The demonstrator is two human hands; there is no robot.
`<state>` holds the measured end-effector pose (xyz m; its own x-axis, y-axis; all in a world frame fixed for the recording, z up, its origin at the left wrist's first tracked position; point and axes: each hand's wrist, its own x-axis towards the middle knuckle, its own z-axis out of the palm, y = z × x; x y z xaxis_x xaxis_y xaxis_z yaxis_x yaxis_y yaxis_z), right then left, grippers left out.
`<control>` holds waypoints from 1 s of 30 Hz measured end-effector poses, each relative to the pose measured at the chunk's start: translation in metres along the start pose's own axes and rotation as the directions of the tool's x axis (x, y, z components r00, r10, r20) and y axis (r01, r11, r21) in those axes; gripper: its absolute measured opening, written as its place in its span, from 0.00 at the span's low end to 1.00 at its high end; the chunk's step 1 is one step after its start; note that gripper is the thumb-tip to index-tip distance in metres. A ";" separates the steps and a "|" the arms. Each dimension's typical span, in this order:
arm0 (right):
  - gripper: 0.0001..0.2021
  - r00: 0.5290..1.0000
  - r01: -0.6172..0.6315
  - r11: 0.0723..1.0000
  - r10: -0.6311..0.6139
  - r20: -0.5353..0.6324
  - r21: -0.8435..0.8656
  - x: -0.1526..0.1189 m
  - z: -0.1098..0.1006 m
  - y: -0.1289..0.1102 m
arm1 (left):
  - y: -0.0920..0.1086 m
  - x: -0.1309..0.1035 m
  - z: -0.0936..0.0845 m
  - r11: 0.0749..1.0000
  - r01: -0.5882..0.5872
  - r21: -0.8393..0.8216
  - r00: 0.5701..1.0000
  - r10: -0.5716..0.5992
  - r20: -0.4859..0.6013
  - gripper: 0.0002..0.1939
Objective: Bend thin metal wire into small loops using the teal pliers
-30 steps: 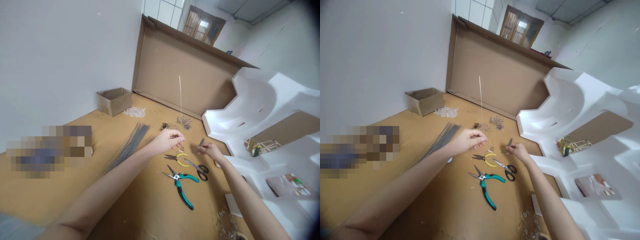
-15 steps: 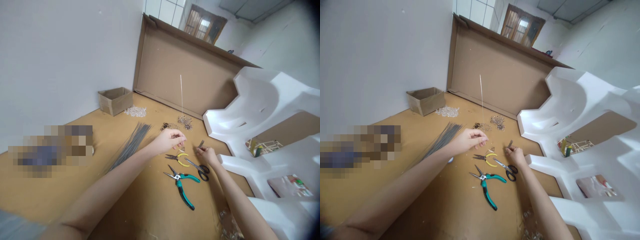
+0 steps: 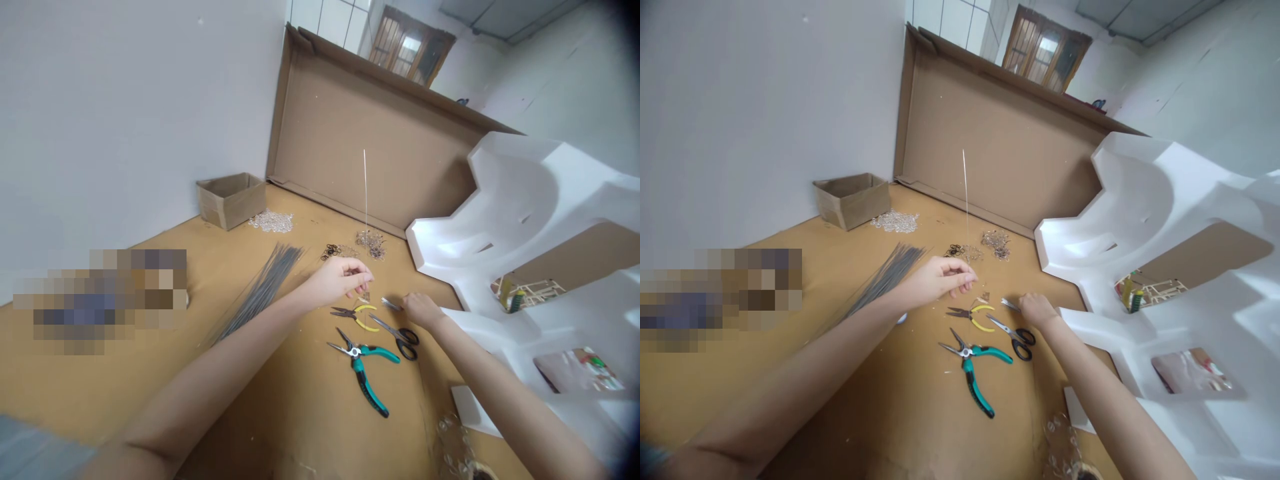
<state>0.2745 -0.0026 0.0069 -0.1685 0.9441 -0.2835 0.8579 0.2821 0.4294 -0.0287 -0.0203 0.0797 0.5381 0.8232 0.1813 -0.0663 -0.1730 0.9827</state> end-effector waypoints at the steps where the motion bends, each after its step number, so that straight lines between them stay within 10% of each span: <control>1: 0.13 1.000 -0.011 1.000 0.011 0.007 0.016 0.000 -0.001 0.001 | 0.000 0.000 0.000 1.000 -0.002 0.000 1.000 0.002 -0.001 0.09; 13: 0.08 0.995 -0.051 0.803 0.095 -0.043 0.594 -0.014 -0.034 0.004 | -0.001 0.001 -0.001 1.000 -0.001 0.017 1.000 0.001 -0.006 0.09; 20: 0.15 0.990 0.138 0.351 -0.042 -0.131 0.926 -0.051 -0.057 -0.044 | -0.008 0.005 0.003 0.998 0.028 -0.054 0.996 -0.024 0.080 0.09; 22: 0.12 0.983 0.178 0.003 -0.041 -0.178 0.984 -0.059 -0.059 -0.064 | -0.009 0.005 0.005 0.997 0.031 -0.073 0.993 -0.023 0.119 0.09; 24: 0.11 0.973 0.223 -0.113 -0.031 -0.228 0.968 -0.063 -0.056 -0.077 | -0.009 0.004 0.006 0.997 0.040 -0.069 0.991 -0.031 0.133 0.09; 26: 0.12 0.971 0.237 0.097 0.018 -0.240 0.967 -0.062 -0.050 -0.078 | -0.010 0.004 0.007 0.997 0.042 -0.062 0.991 -0.034 0.133 0.09; 28: 0.13 0.971 0.100 0.555 0.127 -0.204 0.826 -0.058 -0.042 -0.067 | -0.011 0.003 0.008 0.997 0.033 -0.065 0.991 -0.024 0.131 0.09; 30: 0.11 0.959 -0.033 0.696 0.223 -0.173 0.717 -0.053 -0.035 -0.047 | -0.012 0.003 0.009 0.998 0.022 -0.066 0.992 -0.014 0.125 0.09</control>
<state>0.2264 -0.0598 0.0314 -0.0541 0.9982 -0.0273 0.9509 0.0432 -0.3064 -0.0190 -0.0203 0.0679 0.6401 0.7511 0.1614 -0.1092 -0.1189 0.9869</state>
